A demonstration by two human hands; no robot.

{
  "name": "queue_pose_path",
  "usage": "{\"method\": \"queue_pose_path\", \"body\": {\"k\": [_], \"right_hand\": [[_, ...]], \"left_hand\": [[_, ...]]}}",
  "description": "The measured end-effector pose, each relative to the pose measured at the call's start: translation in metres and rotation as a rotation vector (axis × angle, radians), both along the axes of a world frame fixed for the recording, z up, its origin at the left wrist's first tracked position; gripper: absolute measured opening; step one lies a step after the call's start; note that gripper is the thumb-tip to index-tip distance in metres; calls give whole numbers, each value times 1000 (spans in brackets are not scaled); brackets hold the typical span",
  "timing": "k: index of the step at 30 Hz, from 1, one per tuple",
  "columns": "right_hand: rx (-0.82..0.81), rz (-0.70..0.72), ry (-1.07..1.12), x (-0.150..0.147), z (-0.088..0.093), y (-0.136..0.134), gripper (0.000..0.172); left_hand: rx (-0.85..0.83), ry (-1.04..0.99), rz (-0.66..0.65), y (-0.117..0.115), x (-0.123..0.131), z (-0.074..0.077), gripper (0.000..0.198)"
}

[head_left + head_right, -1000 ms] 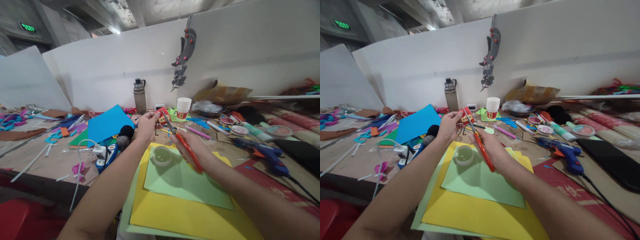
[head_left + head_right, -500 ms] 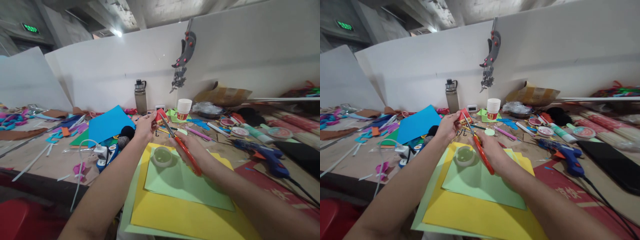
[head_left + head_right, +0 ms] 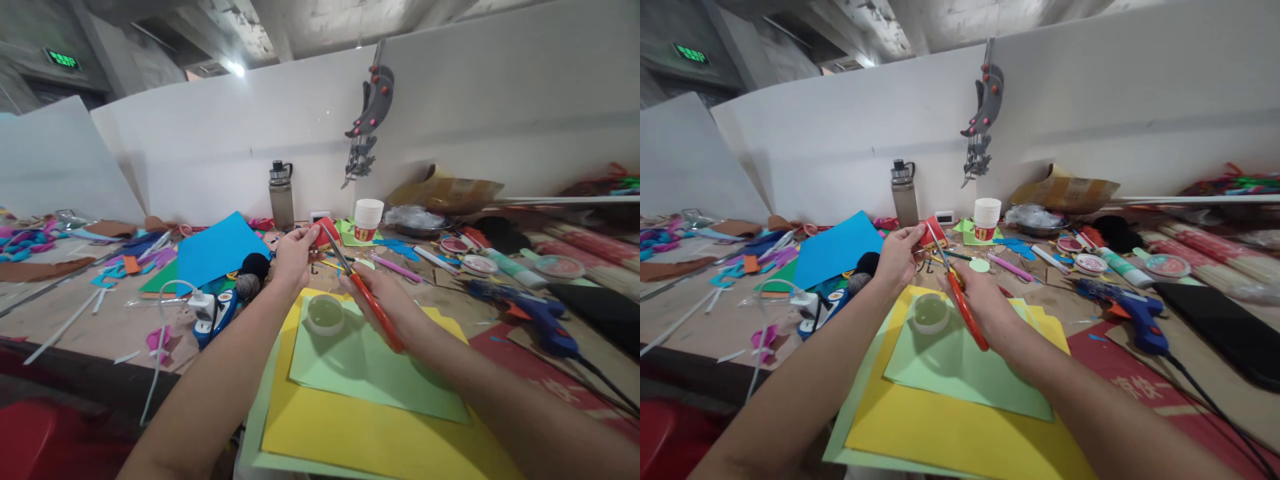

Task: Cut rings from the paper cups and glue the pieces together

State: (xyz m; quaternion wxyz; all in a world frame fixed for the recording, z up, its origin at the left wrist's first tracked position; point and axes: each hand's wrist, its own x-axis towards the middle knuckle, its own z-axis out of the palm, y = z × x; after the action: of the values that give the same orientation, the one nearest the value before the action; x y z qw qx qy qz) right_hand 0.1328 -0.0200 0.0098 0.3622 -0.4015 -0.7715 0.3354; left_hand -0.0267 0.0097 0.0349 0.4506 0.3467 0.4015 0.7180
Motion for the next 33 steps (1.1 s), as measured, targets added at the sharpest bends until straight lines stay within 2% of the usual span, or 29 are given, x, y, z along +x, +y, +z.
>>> {"method": "queue_pose_path", "body": {"k": [6, 10, 17, 24, 33], "right_hand": [[31, -3, -66, 1, -4, 1, 28], [38, 39, -41, 1, -9, 3, 24], [-14, 11, 52, -1, -16, 5, 21], [-99, 28, 69, -1, -7, 1, 27], [46, 21, -51, 0, -7, 2, 31]], "left_hand": [[-63, -136, -37, 5, -11, 2, 21], [-43, -93, -36, 5, -10, 0, 14], [13, -41, -10, 4, -1, -4, 25], [22, -57, -10, 1, 0, 0, 22], [-8, -109, -42, 2, -7, 3, 23]]}}
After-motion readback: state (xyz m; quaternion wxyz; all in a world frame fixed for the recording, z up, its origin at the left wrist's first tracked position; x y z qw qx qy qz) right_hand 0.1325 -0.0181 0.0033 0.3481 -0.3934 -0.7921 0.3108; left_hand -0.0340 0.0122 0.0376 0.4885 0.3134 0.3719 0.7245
